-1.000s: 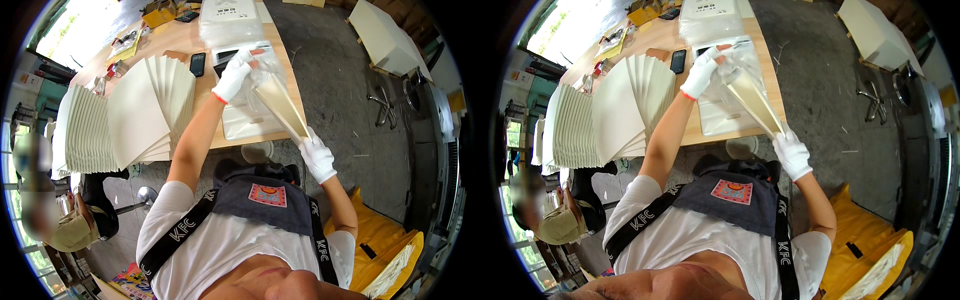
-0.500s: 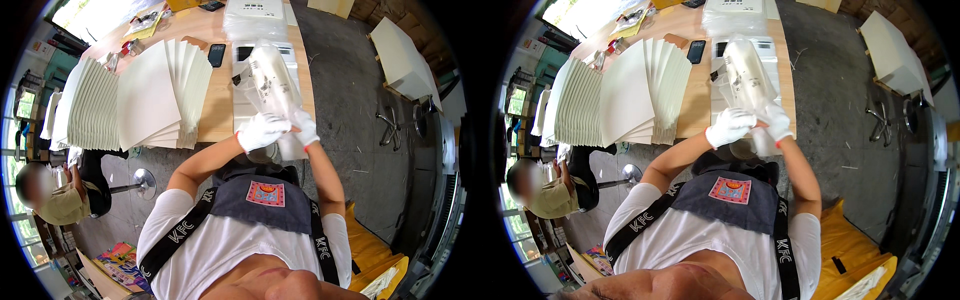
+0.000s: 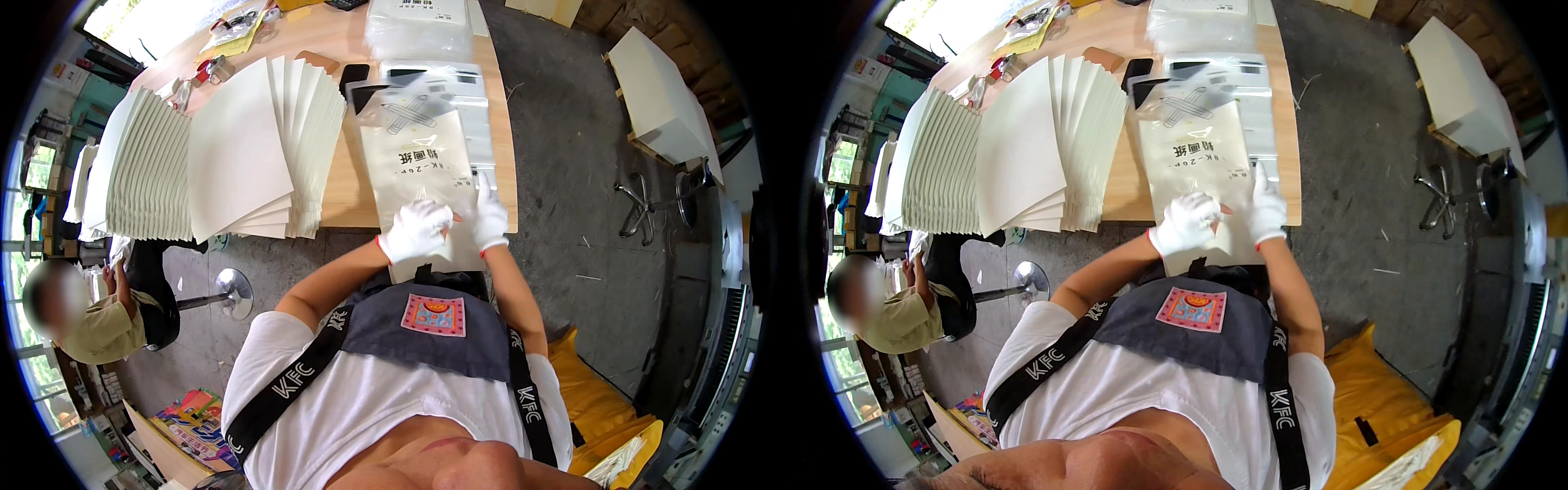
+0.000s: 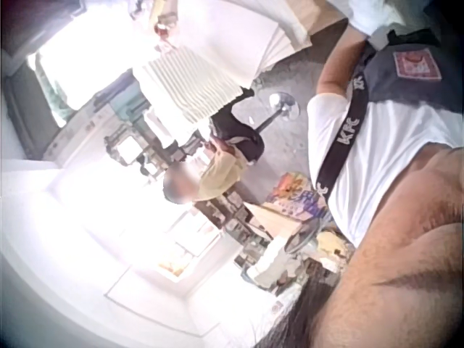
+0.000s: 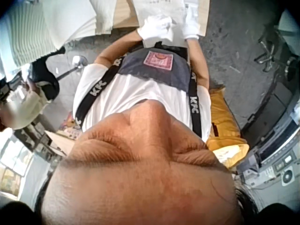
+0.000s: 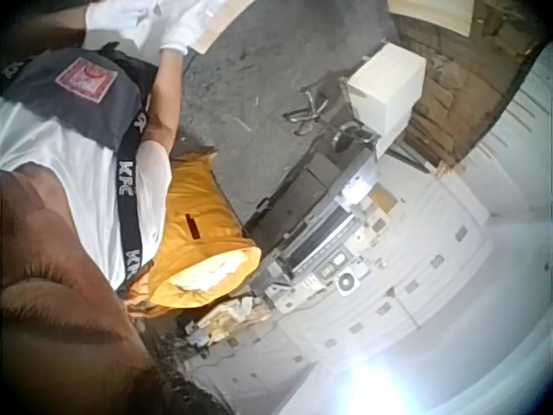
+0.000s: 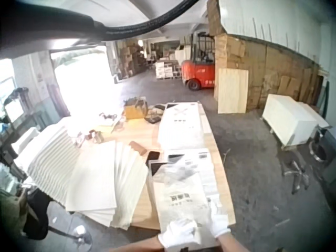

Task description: The person repeatedly picks up stacks of white paper sheets from a table, places them into clear plastic packaging, and stacks the finished packages. The process is continuous and repetitive, with the person handling the paper and plastic bags by hand.

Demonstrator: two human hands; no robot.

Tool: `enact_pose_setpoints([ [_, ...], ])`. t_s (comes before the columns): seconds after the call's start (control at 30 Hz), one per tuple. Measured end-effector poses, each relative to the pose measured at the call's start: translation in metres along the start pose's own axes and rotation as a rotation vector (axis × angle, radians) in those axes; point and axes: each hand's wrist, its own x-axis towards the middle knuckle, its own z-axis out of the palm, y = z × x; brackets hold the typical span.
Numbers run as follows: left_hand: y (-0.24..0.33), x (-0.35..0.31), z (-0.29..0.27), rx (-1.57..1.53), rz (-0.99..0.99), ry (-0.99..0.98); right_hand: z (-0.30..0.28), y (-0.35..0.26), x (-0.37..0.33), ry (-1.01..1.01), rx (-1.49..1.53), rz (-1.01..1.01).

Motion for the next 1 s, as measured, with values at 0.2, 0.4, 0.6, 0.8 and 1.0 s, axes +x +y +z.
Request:
enact_pose_setpoints([
  [0.2, -0.095, -0.065, -0.021, 0.423, -0.473, 0.238, -0.003, 0.018, 0.012, -0.323, -0.035, 0.100],
  [0.4, -0.019, -0.110, -0.059, 0.352, -0.481, 0.138, -0.047, 0.012, -0.065, -0.499, -0.119, -0.066],
  [0.6, 0.040, -0.159, -0.074, -0.019, -0.580, -0.101, -0.085, 0.022, -0.154, -0.555, -0.086, -0.335],
  [0.8, 0.005, -0.106, -0.044, -0.144, -0.689, 0.227, -0.097, -0.004, -0.083, -0.297, -0.028, -0.322],
  [1.0, -0.034, -0.176, -0.031, -0.019, -1.044, -0.049, -0.068, 0.017, -0.115, -0.817, -0.129, -0.091],
])
